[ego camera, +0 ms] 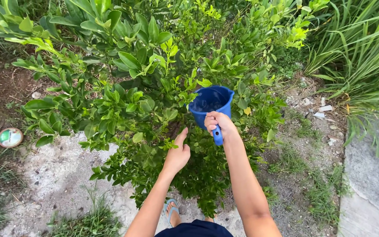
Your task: The recorder uses a blue dipper to water various plants and bushes in an outdoor garden area using water from a blue bucket.
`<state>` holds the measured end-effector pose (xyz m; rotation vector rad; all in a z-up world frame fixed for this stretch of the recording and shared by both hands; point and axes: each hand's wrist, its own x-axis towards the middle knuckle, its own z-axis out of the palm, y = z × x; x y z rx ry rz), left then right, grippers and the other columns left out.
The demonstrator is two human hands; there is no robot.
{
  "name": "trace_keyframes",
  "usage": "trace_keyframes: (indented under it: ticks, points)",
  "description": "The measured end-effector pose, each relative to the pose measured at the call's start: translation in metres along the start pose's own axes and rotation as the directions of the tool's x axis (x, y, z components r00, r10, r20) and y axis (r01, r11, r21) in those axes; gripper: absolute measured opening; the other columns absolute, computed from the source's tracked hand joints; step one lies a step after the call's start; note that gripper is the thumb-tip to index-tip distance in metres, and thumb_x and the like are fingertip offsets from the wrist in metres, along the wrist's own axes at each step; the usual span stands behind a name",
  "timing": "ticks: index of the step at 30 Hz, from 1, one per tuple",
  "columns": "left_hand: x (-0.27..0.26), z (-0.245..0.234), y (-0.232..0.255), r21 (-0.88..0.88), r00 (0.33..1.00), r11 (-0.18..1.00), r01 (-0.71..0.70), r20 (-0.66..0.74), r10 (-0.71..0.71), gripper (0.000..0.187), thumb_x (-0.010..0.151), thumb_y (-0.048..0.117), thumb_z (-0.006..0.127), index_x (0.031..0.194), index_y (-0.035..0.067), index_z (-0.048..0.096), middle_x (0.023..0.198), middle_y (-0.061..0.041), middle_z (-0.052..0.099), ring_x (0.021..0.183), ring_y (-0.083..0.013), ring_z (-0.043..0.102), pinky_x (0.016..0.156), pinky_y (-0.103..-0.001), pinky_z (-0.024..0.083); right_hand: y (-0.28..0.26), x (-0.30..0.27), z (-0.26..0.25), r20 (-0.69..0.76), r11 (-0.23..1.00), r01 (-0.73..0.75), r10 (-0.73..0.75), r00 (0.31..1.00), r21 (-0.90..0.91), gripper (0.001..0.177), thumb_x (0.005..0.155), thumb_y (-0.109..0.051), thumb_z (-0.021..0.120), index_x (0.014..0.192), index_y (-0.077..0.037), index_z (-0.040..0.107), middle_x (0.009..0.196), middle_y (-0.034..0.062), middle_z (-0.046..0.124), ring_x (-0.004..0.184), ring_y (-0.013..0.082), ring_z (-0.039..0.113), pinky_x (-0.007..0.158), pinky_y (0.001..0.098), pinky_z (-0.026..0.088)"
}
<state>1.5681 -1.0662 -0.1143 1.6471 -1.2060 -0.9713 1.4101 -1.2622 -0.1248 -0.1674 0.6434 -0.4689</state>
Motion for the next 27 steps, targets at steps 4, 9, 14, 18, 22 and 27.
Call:
trace_keyframes:
  ticks: [4,9,14,18,22,27]
  points:
    - [0.005,0.003,-0.004,0.021,1.0,1.0,0.011,-0.017,-0.011,0.064,0.093,0.005,0.045,0.155,0.015,0.037,0.157,-0.012,0.045,0.143,-0.0266,0.047,0.114,-0.037,0.04,0.001,0.002,0.0,-0.01,0.999,0.022,-0.022,1.0,-0.026,0.021,0.099,-0.008,0.051,0.08,-0.01,0.043,0.063,-0.0058,0.039,0.046,0.0027,0.036,0.037,0.0196,0.03]
    - [0.007,0.004,-0.008,0.042,0.999,0.999,-0.011,-0.034,0.013,0.064,0.093,0.006,0.046,0.155,0.016,0.036,0.158,-0.012,0.045,0.144,-0.0266,0.046,0.115,-0.037,0.039,0.001,0.003,0.005,-0.072,0.998,0.049,-0.052,0.996,-0.044,0.02,0.098,-0.007,0.052,0.08,-0.01,0.043,0.064,-0.0055,0.04,0.046,0.0026,0.036,0.038,0.0191,0.028]
    - [0.008,0.002,0.0,0.027,0.999,0.999,0.025,-0.026,-0.025,0.063,0.094,0.007,0.045,0.156,0.019,0.035,0.158,-0.011,0.044,0.144,-0.0259,0.046,0.114,-0.037,0.04,0.002,0.007,0.001,-0.075,0.996,0.048,-0.054,0.996,-0.076,0.021,0.098,-0.007,0.053,0.079,-0.01,0.043,0.063,-0.0055,0.04,0.046,0.0026,0.035,0.037,0.0195,0.028]
    - [0.011,0.003,-0.004,0.053,0.999,0.998,0.039,-0.03,-0.037,0.063,0.094,0.008,0.045,0.155,0.02,0.035,0.158,-0.01,0.043,0.143,-0.026,0.046,0.113,-0.037,0.041,0.0,0.017,-0.004,-0.077,1.0,0.009,-0.011,0.997,-0.03,0.023,0.099,-0.007,0.052,0.079,-0.011,0.042,0.063,-0.0055,0.039,0.047,0.0034,0.035,0.038,0.0199,0.028]
    - [0.014,0.004,-0.008,0.037,1.0,0.999,0.001,-0.023,0.0,0.063,0.094,0.006,0.045,0.155,0.017,0.036,0.158,-0.012,0.044,0.144,-0.0271,0.046,0.115,-0.038,0.039,-0.001,0.019,0.001,-0.116,0.997,0.044,-0.051,0.992,-0.064,0.022,0.099,-0.007,0.051,0.079,-0.01,0.042,0.064,-0.0047,0.04,0.048,0.0036,0.036,0.038,0.0196,0.028]
    - [0.014,0.004,-0.007,0.06,0.999,0.998,0.004,-0.033,-0.002,0.062,0.094,0.007,0.046,0.155,0.017,0.037,0.158,-0.012,0.043,0.144,-0.0277,0.045,0.113,-0.037,0.041,-0.003,0.021,0.003,-0.125,0.996,0.03,-0.04,0.991,-0.082,0.022,0.099,-0.008,0.051,0.079,-0.011,0.042,0.064,-0.0049,0.04,0.047,0.0038,0.036,0.038,0.0201,0.028]
